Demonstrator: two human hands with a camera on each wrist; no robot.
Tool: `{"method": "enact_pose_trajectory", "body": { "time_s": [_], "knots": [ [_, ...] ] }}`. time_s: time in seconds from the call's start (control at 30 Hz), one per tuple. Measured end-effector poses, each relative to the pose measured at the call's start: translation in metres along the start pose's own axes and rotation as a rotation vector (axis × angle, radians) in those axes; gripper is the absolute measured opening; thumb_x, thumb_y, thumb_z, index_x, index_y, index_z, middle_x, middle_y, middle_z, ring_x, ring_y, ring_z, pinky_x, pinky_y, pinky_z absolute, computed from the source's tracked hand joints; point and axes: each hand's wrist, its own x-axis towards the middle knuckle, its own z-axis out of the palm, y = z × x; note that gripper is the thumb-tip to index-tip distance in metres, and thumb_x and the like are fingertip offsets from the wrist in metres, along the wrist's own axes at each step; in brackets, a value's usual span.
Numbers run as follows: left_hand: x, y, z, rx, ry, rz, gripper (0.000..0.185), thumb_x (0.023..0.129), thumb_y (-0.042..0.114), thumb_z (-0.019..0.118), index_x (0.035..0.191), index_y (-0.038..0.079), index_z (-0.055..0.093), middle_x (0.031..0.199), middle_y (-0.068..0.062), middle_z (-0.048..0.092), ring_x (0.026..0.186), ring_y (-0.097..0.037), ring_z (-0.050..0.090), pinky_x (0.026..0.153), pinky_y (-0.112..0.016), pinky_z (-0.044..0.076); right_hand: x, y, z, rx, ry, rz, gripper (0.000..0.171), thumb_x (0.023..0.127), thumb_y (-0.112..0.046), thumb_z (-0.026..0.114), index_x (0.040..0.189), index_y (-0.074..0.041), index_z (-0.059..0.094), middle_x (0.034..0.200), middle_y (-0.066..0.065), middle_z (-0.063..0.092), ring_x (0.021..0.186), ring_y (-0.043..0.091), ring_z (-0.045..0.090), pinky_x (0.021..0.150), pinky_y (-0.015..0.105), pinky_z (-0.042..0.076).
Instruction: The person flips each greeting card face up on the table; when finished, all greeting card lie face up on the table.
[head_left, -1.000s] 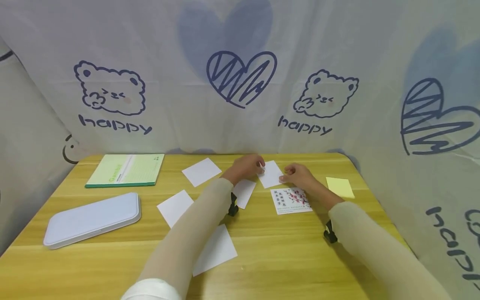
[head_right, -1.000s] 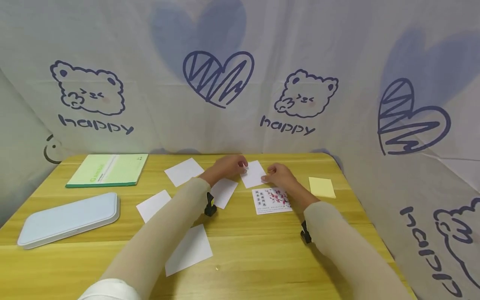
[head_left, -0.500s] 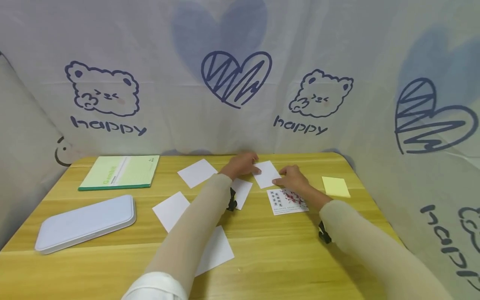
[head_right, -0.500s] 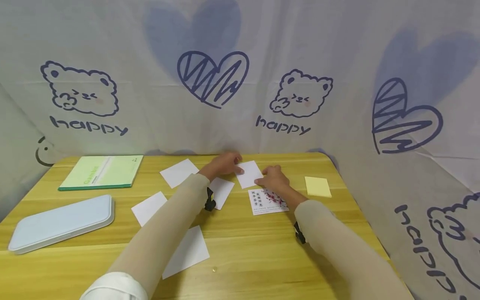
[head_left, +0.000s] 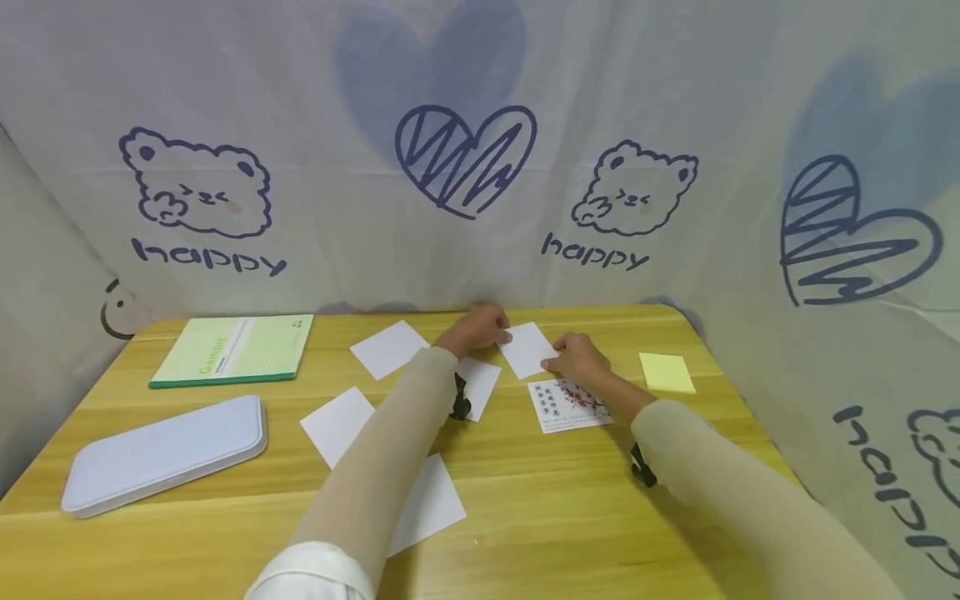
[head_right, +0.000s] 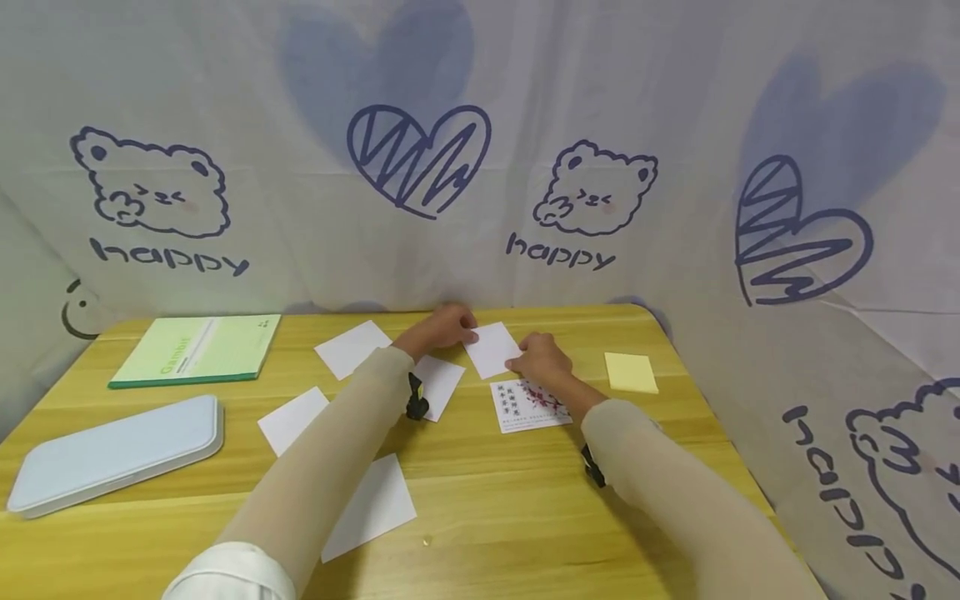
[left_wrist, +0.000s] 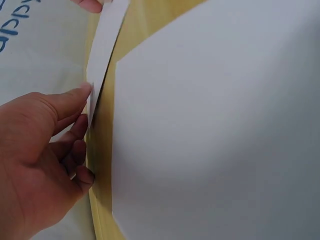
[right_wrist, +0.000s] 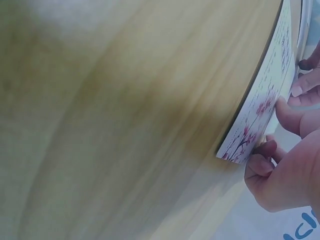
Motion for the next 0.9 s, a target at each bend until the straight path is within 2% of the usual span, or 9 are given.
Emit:
{"method": "enact_pose_trajectory", "body": {
  "time_s": [0.2, 0.33, 0.5, 0.7, 0.8, 0.9],
  "knots": [
    [0.006, -0.008, -0.005, -0.155, 0.000, -0.004, 0.025, 0.097, 0.014, 0.064, 0.118, 0.000, 0.067, 0.119, -0.014, 0.067, 0.099, -0.022, 0.058, 0.092, -0.035, 0.050, -0.001, -0.003, -0.003, -0.004, -0.005, -0.016, 0.050, 0.094, -0.031, 0.072, 0.131, -0.001, 0.060, 0.135, 0.017, 0.062, 0.116, 0.032, 0.060, 0.105, 0.049, 0.043],
    [0.008, -0.010, -0.009, -0.245, -0.015, -0.011, 0.027, 0.098, 0.013, 0.064, 0.122, 0.000, 0.064, 0.121, -0.016, 0.065, 0.102, -0.023, 0.058, 0.092, -0.035, 0.049, -0.002, -0.004, -0.004, -0.001, -0.011, -0.014, 0.050, 0.094, -0.031, 0.072, 0.131, -0.001, 0.060, 0.134, 0.017, 0.062, 0.115, 0.031, 0.060, 0.104, 0.048, 0.044],
    [0.007, -0.010, -0.013, -0.324, -0.009, 0.020, 0.029, 0.098, 0.011, 0.063, 0.126, 0.003, 0.064, 0.121, -0.015, 0.064, 0.104, -0.022, 0.058, 0.092, -0.032, 0.048, -0.001, -0.003, -0.006, 0.033, -0.017, 0.004, 0.047, 0.094, -0.031, 0.072, 0.129, -0.003, 0.058, 0.130, 0.015, 0.062, 0.111, 0.030, 0.059, 0.102, 0.047, 0.045],
    [-0.001, -0.003, -0.022, -0.415, 0.023, 0.093, 0.026, 0.098, 0.008, 0.063, 0.123, 0.002, 0.066, 0.119, -0.015, 0.066, 0.103, -0.021, 0.058, 0.086, -0.028, 0.049, 0.002, 0.001, -0.012, 0.146, 0.016, -0.008, 0.042, 0.094, -0.025, 0.071, 0.128, -0.005, 0.055, 0.123, 0.015, 0.062, 0.107, 0.029, 0.058, 0.097, 0.044, 0.047],
    [-0.008, -0.001, -0.027, -0.477, 0.034, 0.085, 0.025, 0.098, 0.008, 0.063, 0.122, 0.003, 0.066, 0.120, -0.015, 0.066, 0.103, -0.021, 0.059, 0.084, -0.028, 0.050, 0.001, 0.003, -0.016, 0.219, 0.033, -0.055, 0.043, 0.095, -0.021, 0.071, 0.130, -0.004, 0.053, 0.122, 0.016, 0.061, 0.105, 0.030, 0.060, 0.091, 0.042, 0.049],
    [-0.019, 0.000, -0.032, -0.537, 0.040, 0.077, 0.024, 0.098, 0.007, 0.063, 0.122, 0.003, 0.065, 0.118, -0.015, 0.065, 0.101, -0.021, 0.058, 0.088, -0.036, 0.051, -0.003, 0.002, -0.019, 0.295, 0.044, -0.114, 0.045, 0.093, -0.016, 0.072, 0.132, -0.002, 0.052, 0.118, 0.017, 0.060, 0.101, 0.030, 0.060, 0.085, 0.037, 0.051]
  ]
}}
